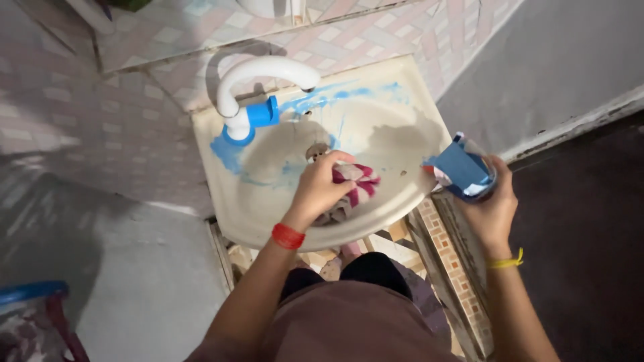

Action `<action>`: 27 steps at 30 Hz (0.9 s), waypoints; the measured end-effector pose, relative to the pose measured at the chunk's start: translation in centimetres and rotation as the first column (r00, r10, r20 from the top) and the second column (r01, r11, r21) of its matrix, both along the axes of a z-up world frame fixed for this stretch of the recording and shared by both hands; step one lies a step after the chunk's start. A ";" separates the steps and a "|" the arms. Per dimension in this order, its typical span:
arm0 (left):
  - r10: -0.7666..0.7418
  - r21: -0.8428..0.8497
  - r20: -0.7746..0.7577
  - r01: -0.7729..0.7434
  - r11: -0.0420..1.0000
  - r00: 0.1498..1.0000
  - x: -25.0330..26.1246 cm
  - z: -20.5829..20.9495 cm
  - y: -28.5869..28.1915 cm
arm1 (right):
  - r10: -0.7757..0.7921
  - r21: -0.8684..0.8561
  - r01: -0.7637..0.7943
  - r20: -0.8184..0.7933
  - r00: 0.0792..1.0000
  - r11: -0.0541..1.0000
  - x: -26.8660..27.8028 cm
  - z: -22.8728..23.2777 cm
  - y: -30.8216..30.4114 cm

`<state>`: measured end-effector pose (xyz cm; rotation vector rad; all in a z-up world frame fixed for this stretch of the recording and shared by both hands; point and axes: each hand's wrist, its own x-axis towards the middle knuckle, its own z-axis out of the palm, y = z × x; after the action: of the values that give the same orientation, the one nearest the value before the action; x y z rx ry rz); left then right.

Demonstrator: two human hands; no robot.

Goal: Cleaning a bathroom sink using soap and a cloth.

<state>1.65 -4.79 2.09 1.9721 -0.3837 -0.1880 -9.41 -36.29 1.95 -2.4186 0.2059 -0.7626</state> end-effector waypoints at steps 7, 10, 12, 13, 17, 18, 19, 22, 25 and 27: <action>-0.015 -0.115 -0.017 0.013 0.993 1.000 -0.5 0.0 -0.9 | 0.099 0.156 -0.099 0.009 0.995 0.983 -1.6 1.2 2.7; -0.011 -0.117 -0.098 -0.001 0.993 0.995 -0.7 -1.0 0.0 | 0.179 0.310 -0.162 -0.026 0.984 0.937 -2.2 0.2 2.6; 0.007 -0.206 0.108 0.015 0.978 0.994 -0.1 -1.8 1.0 | 0.306 0.286 -0.293 0.000 0.952 0.912 -2.1 -0.6 2.4; 0.012 -0.206 0.103 0.009 0.979 0.995 -0.4 -1.5 1.4 | 0.311 0.288 -0.296 -0.005 0.951 0.911 -2.1 0.1 2.9; 0.046 -0.159 -0.079 -0.058 0.986 0.996 -1.2 0.0 3.3 | 0.480 0.346 -0.427 -0.083 0.873 0.835 -1.6 1.1 3.9; 0.072 -0.117 -0.112 -0.085 0.989 0.991 -1.5 0.4 4.0 | 0.590 0.381 -0.544 -0.007 0.807 0.748 -1.5 0.9 4.1; 0.082 -0.114 -0.112 -0.095 0.989 0.990 -1.6 0.4 4.7 | 0.599 0.383 -0.552 -0.005 0.801 0.741 -1.2 0.8 4.3; 0.137 -0.165 -0.028 -0.140 0.976 0.990 -2.4 0.5 6.9 | 0.543 0.419 -0.405 -0.288 0.789 0.812 -0.4 0.3 5.2; 0.363 -0.027 -0.086 -0.366 0.930 0.928 -3.9 1.6 9.2 | 0.711 0.574 -0.505 -0.207 0.672 0.644 1.3 0.4 6.6; 0.460 -0.180 -0.059 -0.462 0.868 0.886 -5.0 2.1 10.5 | 0.775 0.574 -0.538 -0.329 0.540 0.618 2.8 1.5 8.3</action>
<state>-3.40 5.68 4.21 1.8138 0.0875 0.1393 -6.64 -28.03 3.45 -1.9730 -0.3350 0.3466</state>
